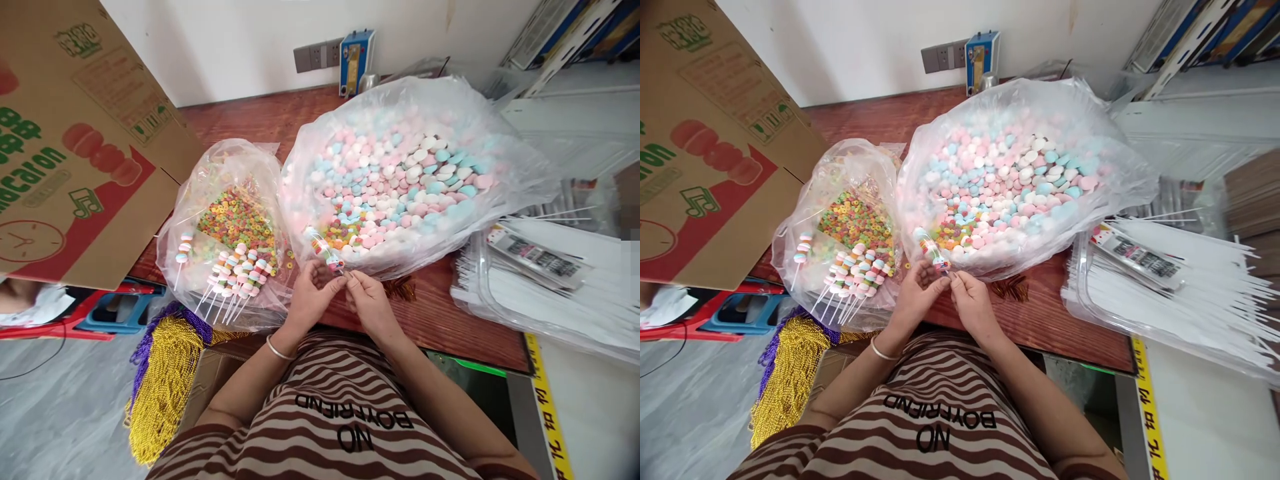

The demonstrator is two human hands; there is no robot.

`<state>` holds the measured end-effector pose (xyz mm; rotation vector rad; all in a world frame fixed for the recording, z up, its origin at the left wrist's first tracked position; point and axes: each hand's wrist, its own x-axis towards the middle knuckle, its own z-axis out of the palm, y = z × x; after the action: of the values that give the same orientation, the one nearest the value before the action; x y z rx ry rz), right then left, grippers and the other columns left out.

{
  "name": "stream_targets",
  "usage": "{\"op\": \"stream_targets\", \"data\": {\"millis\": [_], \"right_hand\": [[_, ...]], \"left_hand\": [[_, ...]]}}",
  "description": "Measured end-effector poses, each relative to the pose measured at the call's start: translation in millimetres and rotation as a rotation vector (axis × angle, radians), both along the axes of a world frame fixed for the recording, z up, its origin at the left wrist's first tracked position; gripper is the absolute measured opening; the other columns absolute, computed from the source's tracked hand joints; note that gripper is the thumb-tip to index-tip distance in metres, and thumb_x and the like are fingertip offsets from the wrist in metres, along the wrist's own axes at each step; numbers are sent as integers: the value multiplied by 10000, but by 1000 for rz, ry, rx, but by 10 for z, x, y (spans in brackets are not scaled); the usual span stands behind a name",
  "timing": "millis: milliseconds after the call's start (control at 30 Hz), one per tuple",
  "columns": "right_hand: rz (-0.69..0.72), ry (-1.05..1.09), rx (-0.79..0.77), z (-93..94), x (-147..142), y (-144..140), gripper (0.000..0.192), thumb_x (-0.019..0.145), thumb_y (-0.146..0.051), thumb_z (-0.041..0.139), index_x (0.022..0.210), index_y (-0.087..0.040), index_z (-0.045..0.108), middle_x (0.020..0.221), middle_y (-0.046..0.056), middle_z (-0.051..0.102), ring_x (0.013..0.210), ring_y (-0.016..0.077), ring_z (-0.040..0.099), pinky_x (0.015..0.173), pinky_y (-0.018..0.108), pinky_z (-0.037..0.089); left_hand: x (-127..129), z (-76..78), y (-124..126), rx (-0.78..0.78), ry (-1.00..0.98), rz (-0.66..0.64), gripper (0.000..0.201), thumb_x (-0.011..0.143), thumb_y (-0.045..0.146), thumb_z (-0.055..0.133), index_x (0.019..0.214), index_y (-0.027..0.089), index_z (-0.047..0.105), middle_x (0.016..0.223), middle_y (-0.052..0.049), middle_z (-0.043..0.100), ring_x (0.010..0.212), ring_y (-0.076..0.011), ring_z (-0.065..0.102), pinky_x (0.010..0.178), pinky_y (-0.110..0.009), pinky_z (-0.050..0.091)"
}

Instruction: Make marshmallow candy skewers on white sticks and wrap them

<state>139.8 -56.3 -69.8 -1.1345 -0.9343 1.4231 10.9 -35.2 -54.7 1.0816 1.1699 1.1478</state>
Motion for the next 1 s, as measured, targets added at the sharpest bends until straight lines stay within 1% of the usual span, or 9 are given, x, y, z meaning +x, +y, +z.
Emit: {"op": "stream_targets", "data": {"millis": [133,333,433,533,600,667,767,900,1000], "right_hand": [[2,-102,47,16,-42,-24,387,949,-531,539,726,-215,535,578,-71,363,501,101,283,459,247,232],[118,-282,146,145,-84,-102,283,971,-379,436,738,-227,486,616,-56,407,565,128,360,542,265,295],[125,-438,185,180,-87,-129,287,982,-363,407,724,-238,431,624,-51,438,590,140,399,580,276,310],[75,-512,232,165,-68,-83,263,982,-364,397,753,-240,438,657,-39,474,623,152,431,612,286,326],[51,-494,269,141,-46,-35,255,984,-374,407,780,-232,468,689,-29,492,655,158,453,636,287,347],[30,-447,286,117,-29,-7,274,994,-401,427,793,-227,493,693,-32,478,655,154,443,631,281,350],[-13,-350,255,89,-35,-25,332,1013,-450,444,761,-236,469,643,-52,413,590,136,373,571,272,313],[40,-188,186,74,-100,-81,380,1022,-521,449,770,-238,469,598,-68,372,536,124,325,517,266,285],[84,-154,196,86,-148,-98,402,1004,-561,477,779,-229,504,597,-63,382,553,129,339,515,263,289]], "left_hand": [[-93,-72,-80,368,559,150,212,882,368,724,904,201,595,794,-5,667,708,-136,627,686,-263,480],[-175,-55,-41,784,979,212,117,996,229,551,921,182,628,766,-34,688,677,-150,629,653,-282,413],[-198,-12,-41,917,1142,152,210,1015,217,493,843,190,610,699,-39,637,668,-180,577,653,-330,363],[-197,32,-66,996,1180,-14,250,1011,203,455,800,198,590,686,-52,615,676,-198,541,657,-361,327],[-202,43,-88,992,1109,-124,244,1007,199,450,808,199,591,702,-54,614,684,-198,531,660,-363,329],[-220,34,-109,889,942,-186,235,1013,236,464,817,202,590,721,-44,610,695,-188,528,673,-350,354],[-259,-2,-121,511,532,-127,277,1020,405,508,841,210,590,772,-25,614,721,-165,539,705,-319,415],[-241,6,-73,40,-160,-66,487,902,660,605,1078,212,679,1060,-78,712,960,-201,649,843,-332,511],[-162,54,-21,-157,-411,-132,535,755,602,807,1079,181,738,1050,-104,756,991,-228,688,861,-338,536]]}}
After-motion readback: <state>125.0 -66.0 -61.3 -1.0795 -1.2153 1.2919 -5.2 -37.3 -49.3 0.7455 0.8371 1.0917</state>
